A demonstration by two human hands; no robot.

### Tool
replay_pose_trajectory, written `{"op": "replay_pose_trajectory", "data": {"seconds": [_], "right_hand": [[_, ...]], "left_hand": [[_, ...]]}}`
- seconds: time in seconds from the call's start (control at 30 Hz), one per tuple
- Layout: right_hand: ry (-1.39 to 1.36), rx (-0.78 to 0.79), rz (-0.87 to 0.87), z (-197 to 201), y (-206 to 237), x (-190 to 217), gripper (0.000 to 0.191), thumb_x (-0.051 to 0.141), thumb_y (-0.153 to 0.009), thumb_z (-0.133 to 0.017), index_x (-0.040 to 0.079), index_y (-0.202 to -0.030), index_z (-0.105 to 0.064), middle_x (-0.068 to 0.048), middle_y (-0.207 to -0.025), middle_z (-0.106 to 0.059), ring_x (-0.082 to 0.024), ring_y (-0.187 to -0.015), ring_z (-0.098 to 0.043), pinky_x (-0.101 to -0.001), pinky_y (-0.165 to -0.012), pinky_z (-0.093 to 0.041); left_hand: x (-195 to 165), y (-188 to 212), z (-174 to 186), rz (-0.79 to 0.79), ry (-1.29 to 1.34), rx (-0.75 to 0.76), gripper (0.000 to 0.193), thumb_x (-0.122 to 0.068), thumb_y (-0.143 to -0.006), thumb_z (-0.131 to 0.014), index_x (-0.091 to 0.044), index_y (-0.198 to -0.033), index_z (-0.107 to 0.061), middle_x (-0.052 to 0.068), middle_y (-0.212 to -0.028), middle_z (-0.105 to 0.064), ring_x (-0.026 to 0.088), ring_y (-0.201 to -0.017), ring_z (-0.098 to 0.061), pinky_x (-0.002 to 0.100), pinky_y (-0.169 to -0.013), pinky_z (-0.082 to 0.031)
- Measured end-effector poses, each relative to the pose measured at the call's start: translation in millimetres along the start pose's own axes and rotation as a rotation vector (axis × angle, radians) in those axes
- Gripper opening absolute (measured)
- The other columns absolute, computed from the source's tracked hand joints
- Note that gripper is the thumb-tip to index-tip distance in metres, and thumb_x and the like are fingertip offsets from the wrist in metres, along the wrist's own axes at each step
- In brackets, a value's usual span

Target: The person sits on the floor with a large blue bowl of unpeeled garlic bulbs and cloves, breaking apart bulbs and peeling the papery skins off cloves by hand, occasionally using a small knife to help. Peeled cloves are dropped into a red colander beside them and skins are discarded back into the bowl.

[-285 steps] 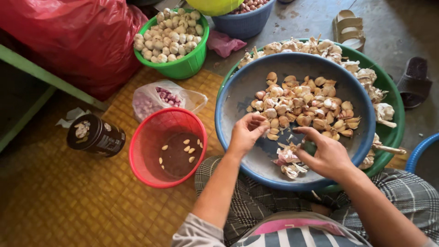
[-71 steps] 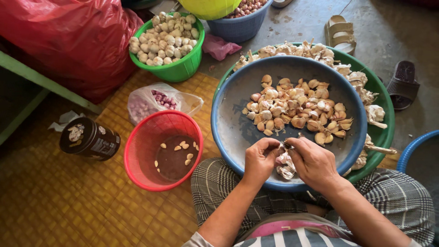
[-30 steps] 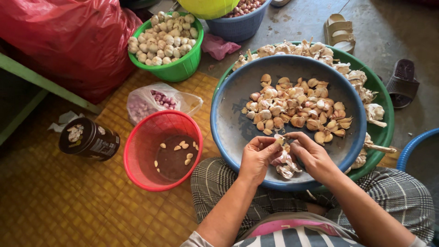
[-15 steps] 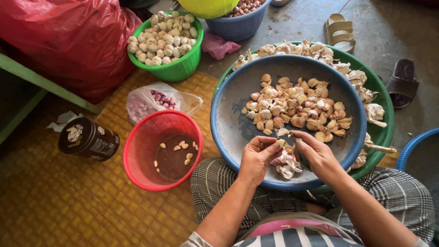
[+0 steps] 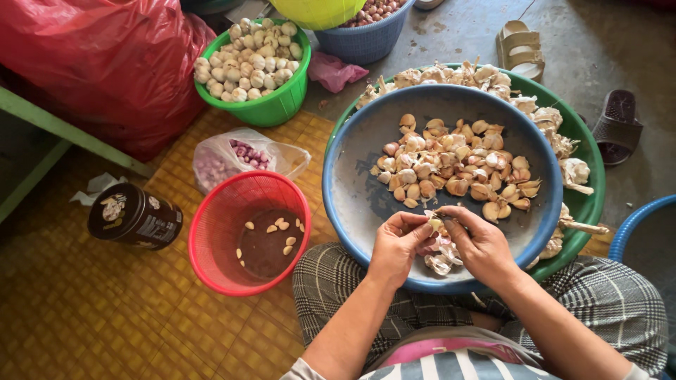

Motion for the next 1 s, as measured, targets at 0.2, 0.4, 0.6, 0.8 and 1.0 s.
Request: {"op": "replay_pose_trajectory", "data": {"seconds": [0.2,0.4,0.6,0.8,1.0], "right_hand": [[-0.138,0.023,-0.215,5,-1,-14,0.027,0.016,-0.101,-0.060,0.009,-0.126,-0.068,-0.002,-0.093,-0.070,-0.008,-0.082,-0.057,-0.0259,-0.072,-0.049],[-0.049,0.019,-0.008,2,4,1,0.025,0.016,-0.101,-0.060,0.006,-0.122,-0.068,0.000,-0.096,-0.071,-0.006,-0.088,-0.062,-0.0229,-0.078,-0.052],[-0.125,-0.163,-0.140,12,0,-13,0.026,0.017,-0.105,-0.057,0.008,-0.128,-0.067,-0.001,-0.083,-0.061,-0.006,-0.075,-0.053,-0.0231,-0.064,-0.045],[-0.077,-0.193,-0.053,28,-2,-17,0.029,0.017,-0.107,-0.054,0.004,-0.129,-0.067,0.001,-0.080,-0.059,-0.006,-0.071,-0.052,-0.0229,-0.061,-0.044],[-0.288,0.027,-0.257,14,-6,-36,0.030,0.021,-0.104,-0.057,0.005,-0.125,-0.070,0.001,-0.078,-0.061,-0.006,-0.068,-0.053,-0.0226,-0.058,-0.043]], "left_hand": [[-3,2,-5,0.000,-0.013,0.046,0.017,-0.008,-0.098,-0.071,-0.002,-0.113,-0.067,0.009,-0.099,-0.074,0.017,-0.084,-0.073,0.029,-0.072,-0.062],[0,-3,-5,0.042,-0.039,0.022,0.018,-0.007,-0.099,-0.070,-0.001,-0.115,-0.065,0.011,-0.101,-0.074,0.019,-0.087,-0.074,0.030,-0.074,-0.062],[-2,-1,-6,0.053,0.075,0.068,0.015,-0.001,-0.099,-0.063,0.002,-0.114,-0.065,0.018,-0.107,-0.075,0.027,-0.097,-0.075,0.036,-0.079,-0.063],[-10,2,-10,0.010,0.120,0.091,0.016,0.000,-0.103,-0.059,0.005,-0.117,-0.064,0.020,-0.112,-0.072,0.031,-0.102,-0.074,0.040,-0.090,-0.064],[-3,3,-11,0.061,0.084,0.108,0.018,-0.002,-0.100,-0.062,0.002,-0.117,-0.065,0.018,-0.108,-0.073,0.027,-0.097,-0.075,0.039,-0.085,-0.064]]}}
Point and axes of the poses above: each hand's wrist, its own y-axis away from the middle knuckle, its own z-axis out of the back of the hand, x = y × z, the point moved 6 cm from there along -y, towards the middle knuckle
